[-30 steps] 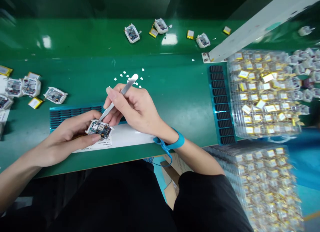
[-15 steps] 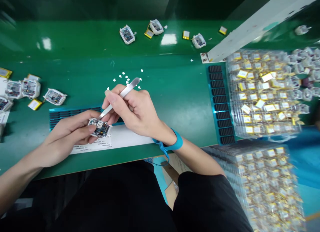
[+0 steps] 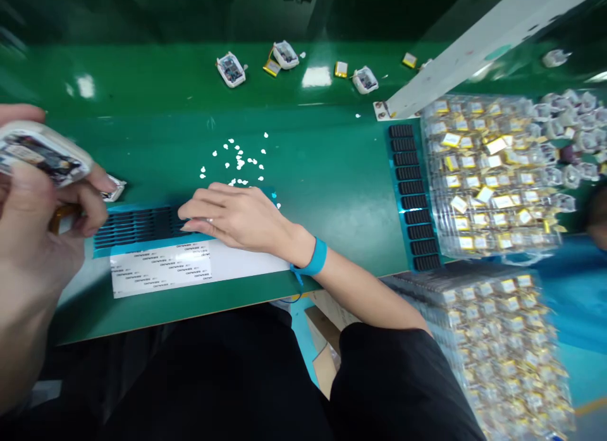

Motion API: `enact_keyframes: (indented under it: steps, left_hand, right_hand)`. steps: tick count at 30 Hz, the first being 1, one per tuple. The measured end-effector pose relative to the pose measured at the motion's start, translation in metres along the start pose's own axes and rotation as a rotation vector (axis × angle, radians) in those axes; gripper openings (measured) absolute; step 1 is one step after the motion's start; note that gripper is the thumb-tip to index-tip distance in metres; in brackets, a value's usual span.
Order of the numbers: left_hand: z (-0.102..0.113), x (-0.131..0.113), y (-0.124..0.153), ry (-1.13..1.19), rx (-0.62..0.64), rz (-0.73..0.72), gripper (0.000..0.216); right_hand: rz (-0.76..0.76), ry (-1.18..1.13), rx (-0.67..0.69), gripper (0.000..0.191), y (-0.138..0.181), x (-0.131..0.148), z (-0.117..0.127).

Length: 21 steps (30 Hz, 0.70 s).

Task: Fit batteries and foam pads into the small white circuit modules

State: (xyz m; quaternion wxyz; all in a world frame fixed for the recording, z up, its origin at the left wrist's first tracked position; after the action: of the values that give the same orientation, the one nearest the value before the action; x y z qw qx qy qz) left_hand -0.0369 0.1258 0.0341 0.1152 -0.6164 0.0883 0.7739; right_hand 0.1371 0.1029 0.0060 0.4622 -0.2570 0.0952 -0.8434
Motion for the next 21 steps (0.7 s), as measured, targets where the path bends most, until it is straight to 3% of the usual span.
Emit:
enact_keyframes:
  steps: [2, 3, 5, 7, 10, 15, 21]
  left_hand:
    - [-0.009, -0.013, 0.006, 0.087, -0.151, -0.139, 0.029]
    - [-0.016, -0.014, 0.007, 0.093, -0.156, -0.146, 0.026]
    - [-0.038, -0.011, 0.006, -0.036, 0.030, -0.094, 0.021]
    - [-0.058, -0.007, 0.009, -0.234, 0.305, -0.072, 0.019]
    - [-0.069, -0.005, 0.015, -0.359, 0.546, -0.126, 0.023]
    - [-0.077, 0.007, 0.017, -0.433, 0.647, -0.134, 0.029]
    - [-0.084, 0.020, 0.018, -0.545, 0.693, -0.130, 0.034]
  right_hand:
    - [-0.001, -0.047, -0.067, 0.049, 0.001, -0.002, 0.008]
    - [0.009, -0.075, -0.102, 0.049, 0.002, -0.002, 0.014]
    - [0.054, -0.111, -0.153, 0.046, 0.004, -0.001, 0.023]
    - [0.107, -0.100, -0.162, 0.041, 0.005, 0.002, 0.027]
    - [0.140, -0.027, -0.126, 0.038, 0.006, 0.004, 0.025]
    - [0.172, 0.086, -0.035, 0.042, 0.004, 0.009, 0.016]
    - [0.166, 0.157, 0.079, 0.031, 0.003, 0.012, 0.012]
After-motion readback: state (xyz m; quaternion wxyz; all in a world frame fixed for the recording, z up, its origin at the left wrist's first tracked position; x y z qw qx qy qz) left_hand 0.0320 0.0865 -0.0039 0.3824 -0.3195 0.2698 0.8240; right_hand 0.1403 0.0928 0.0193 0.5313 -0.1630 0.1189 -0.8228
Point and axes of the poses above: each hand's wrist, its own y-axis away from the middle knuckle, its own z-axis out of the back of the hand, x = y × z, the point moved 9 cm from there along -y, towards the middle knuckle, and after that the axes turned 10 degrees about y, right-handed, at the moved point
